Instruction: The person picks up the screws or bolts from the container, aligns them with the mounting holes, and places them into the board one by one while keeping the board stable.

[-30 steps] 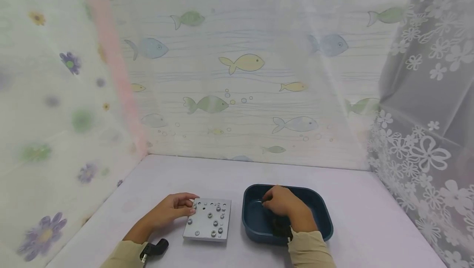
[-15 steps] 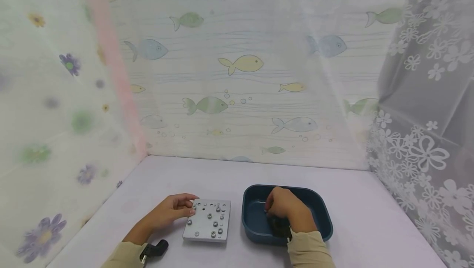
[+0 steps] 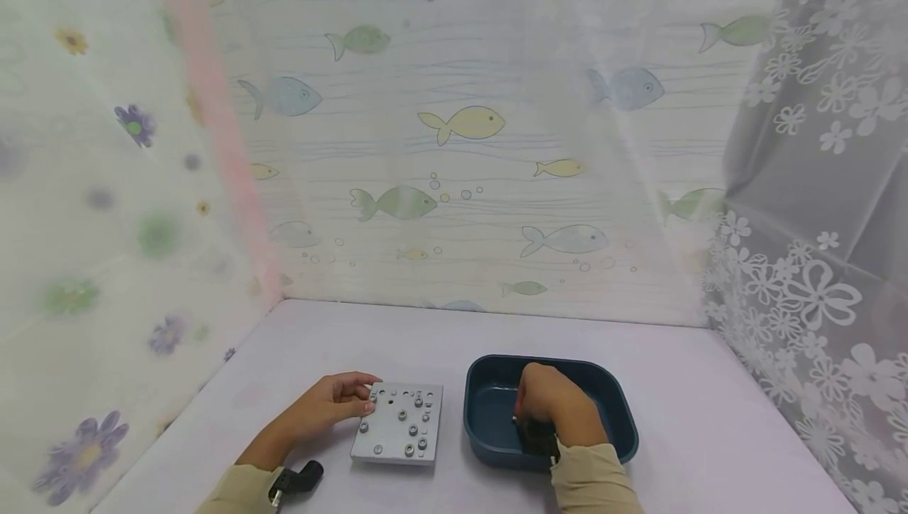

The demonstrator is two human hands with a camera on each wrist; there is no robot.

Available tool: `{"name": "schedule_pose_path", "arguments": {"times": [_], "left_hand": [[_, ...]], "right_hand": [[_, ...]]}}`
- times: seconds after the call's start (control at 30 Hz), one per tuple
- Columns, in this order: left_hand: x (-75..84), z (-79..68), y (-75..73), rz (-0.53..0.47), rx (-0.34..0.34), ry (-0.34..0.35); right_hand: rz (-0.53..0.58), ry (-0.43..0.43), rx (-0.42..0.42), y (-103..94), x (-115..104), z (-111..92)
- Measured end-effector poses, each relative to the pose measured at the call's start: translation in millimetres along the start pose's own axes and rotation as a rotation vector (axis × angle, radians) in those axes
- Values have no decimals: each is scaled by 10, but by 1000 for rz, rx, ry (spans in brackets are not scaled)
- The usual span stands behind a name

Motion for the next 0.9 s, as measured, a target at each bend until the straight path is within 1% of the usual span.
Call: {"name": "schedule_pose_path", "arguments": {"times": [0.2, 0.4, 0.5, 0.73, 0.9], "left_hand": [[2, -4, 2, 1, -3, 6], [-1, -1, 4, -5, -7, 10], [-5, 1, 6, -3, -4, 5], [-28, 16, 8, -15, 1, 4], [-34, 17, 6, -14, 2, 6]], "right_hand": [[0, -3, -13, -25, -41, -4], [45, -12, 23, -86, -87, 2], [63, -37, 31, -122, -124, 9], [61, -94, 32, -209, -235, 0], [115, -130, 70, -272, -359, -52]]}}
Point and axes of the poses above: each hand's wrist, its own z-axis towards the middle knuckle, its own y-axis out of the palm, x = y × z, the point moved 4 cm from there along z, towards the middle knuckle, and after that the axes turned 15 degrees about x, right-handed, at the moved point
